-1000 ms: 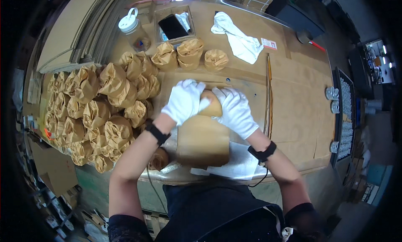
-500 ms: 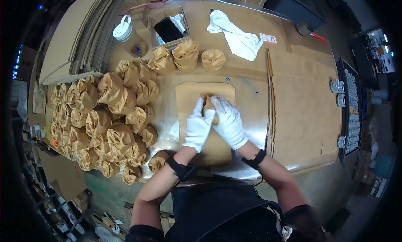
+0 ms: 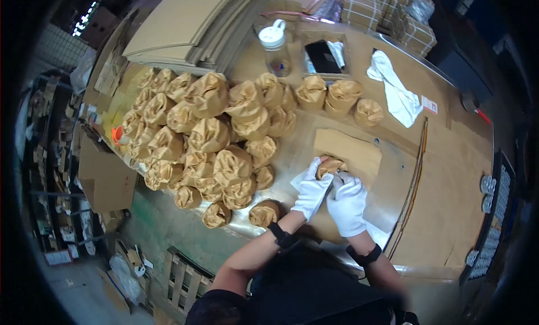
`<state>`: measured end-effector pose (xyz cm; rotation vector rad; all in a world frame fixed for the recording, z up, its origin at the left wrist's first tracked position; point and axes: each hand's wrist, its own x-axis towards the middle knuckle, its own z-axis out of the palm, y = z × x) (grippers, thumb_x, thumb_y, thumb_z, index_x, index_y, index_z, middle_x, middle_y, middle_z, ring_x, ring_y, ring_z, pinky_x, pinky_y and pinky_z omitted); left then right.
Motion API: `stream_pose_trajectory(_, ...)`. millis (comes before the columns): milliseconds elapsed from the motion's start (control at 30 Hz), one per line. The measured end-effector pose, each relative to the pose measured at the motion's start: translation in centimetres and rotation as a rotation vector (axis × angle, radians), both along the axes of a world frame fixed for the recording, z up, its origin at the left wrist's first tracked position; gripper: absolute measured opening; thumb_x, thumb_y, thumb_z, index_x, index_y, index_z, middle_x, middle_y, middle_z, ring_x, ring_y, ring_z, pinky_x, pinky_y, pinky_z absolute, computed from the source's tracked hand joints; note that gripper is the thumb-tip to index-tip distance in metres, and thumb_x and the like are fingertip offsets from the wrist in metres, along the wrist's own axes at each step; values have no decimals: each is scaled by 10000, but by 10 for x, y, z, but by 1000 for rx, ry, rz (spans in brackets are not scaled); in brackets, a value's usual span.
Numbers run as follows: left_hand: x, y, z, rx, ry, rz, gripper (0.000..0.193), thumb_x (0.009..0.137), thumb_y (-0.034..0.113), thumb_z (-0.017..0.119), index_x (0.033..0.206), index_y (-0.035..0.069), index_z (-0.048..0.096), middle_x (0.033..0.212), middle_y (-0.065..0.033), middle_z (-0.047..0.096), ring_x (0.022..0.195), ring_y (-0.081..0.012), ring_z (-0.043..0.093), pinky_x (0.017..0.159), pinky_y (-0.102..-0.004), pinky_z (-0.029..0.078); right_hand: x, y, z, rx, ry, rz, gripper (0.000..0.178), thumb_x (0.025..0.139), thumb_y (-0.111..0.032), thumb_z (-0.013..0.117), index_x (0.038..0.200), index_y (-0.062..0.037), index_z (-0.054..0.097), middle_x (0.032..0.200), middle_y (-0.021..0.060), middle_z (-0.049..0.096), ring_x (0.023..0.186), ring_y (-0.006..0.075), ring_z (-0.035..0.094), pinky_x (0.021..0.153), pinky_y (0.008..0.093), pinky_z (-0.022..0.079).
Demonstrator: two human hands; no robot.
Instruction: The person places small metal cups into brown paper bags and folds the tops closed. They then move to a different table, cut a piece of cardboard, and use a tape dispenser to seal the paper bags shut. The sealed bags are placed into a larger cardboard box.
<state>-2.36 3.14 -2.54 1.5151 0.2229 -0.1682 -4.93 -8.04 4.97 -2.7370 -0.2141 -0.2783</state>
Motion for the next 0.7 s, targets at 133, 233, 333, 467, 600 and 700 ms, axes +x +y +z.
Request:
stream_pose_trajectory(133,5,50,71,186,-63,-75,385,873,32,685,1254,48,637,1249,-115,661,1250,-208,566,1082,-313,419,6,-19,20,315,-111,54,188,774,-31,681,942,-95,735,964,66,708,923,291,643,845,398,520)
stream_pose_trajectory(233,-13,142,142,190,-219,30,510,928,226,661,1382,31,535,1357,-95,573,1214,-213,564,1101,-342,414,-4,-44,54,302,-153,-20,173,791,-10,682,931,-90,744,959,73,723,913,275,661,838,383,533)
stream_pose_trajectory(333,9,207,217,-39,-225,213,591,1031,481,465,1445,62,421,1259,-127,609,829,-216,708,717,-339,595,-13,-106,18,538,11,-268,150,846,-11,679,960,-71,756,985,80,741,930,219,680,849,336,540)
stream_pose_trajectory(467,91,298,226,267,-133,530,321,1001,444,541,1135,153,548,754,-26,663,560,-157,621,450,-274,421,-31,-154,7,954,309,-623,151,925,-72,668,1037,-34,762,1027,78,751,933,139,675,867,280,535)
stream_pose_trajectory(600,128,387,177,550,-129,499,348,1007,326,557,1252,78,568,1033,-84,659,812,-179,629,685,-300,480,-59,-229,-42,785,219,-696,167,920,-156,686,1011,-41,766,957,92,766,887,131,695,828,292,545)
stream_pose_trajectory(700,95,326,180,1315,-578,568,422,1026,252,541,1364,1,571,1202,-141,648,1019,-210,631,882,-343,521,-100,-325,-47,701,83,-1026,175,900,-162,675,996,-47,764,893,122,759,805,177,711,778,320,554)
